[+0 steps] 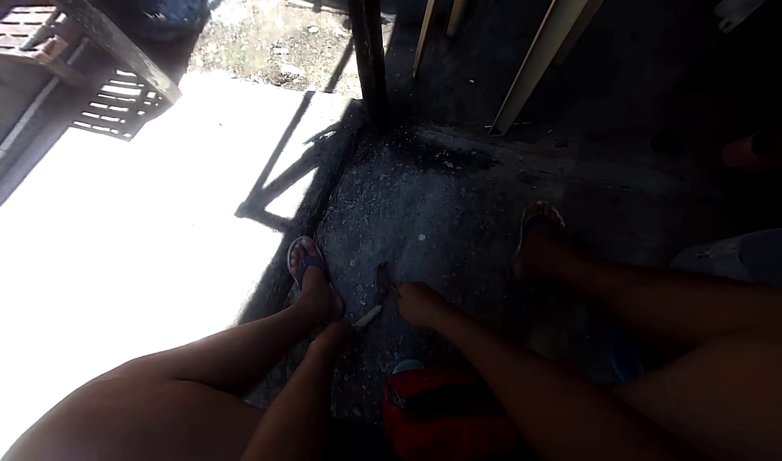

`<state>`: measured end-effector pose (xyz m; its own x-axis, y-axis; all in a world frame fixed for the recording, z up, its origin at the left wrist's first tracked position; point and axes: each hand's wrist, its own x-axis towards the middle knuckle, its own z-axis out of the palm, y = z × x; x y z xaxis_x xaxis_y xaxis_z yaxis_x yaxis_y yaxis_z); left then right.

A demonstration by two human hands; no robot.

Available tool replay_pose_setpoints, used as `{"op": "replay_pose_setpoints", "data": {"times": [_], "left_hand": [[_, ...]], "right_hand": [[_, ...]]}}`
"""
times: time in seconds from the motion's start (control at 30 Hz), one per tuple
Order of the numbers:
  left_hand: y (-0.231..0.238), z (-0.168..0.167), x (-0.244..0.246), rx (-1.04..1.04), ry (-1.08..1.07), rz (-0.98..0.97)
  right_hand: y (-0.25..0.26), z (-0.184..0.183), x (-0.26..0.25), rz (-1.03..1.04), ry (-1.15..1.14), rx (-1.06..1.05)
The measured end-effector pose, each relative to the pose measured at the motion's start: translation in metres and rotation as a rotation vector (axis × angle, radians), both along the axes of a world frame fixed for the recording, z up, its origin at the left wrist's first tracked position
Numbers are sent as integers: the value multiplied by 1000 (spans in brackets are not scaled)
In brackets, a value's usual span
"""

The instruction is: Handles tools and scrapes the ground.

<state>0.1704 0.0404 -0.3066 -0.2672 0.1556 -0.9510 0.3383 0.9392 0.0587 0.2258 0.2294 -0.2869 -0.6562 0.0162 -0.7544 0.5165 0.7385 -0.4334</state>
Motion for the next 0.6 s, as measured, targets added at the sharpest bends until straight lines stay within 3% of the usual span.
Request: {"op": "replay_pose_setpoints", "data": {"times": [0.2, 0.3, 0.37, 0.4, 0.47, 0.6], "left_hand": [[4, 24, 9, -47, 8, 20], [0, 16, 2, 35, -19, -138], [-4, 3, 3, 105, 60, -125], [-10, -12, 5, 138, 150, -107], [-5, -12, 7, -14, 67, -73], [6, 24, 15, -105, -6, 134]], "right_hand": [[-4, 12, -8, -207, 193, 67], [-5, -1, 2, -56, -6, -32], [-5, -5, 4, 35, -129, -78], [-5, -2, 2, 31, -134, -74], [-2, 7, -6, -42, -39, -30], [-1, 12, -9, -199, 161, 105]]}}
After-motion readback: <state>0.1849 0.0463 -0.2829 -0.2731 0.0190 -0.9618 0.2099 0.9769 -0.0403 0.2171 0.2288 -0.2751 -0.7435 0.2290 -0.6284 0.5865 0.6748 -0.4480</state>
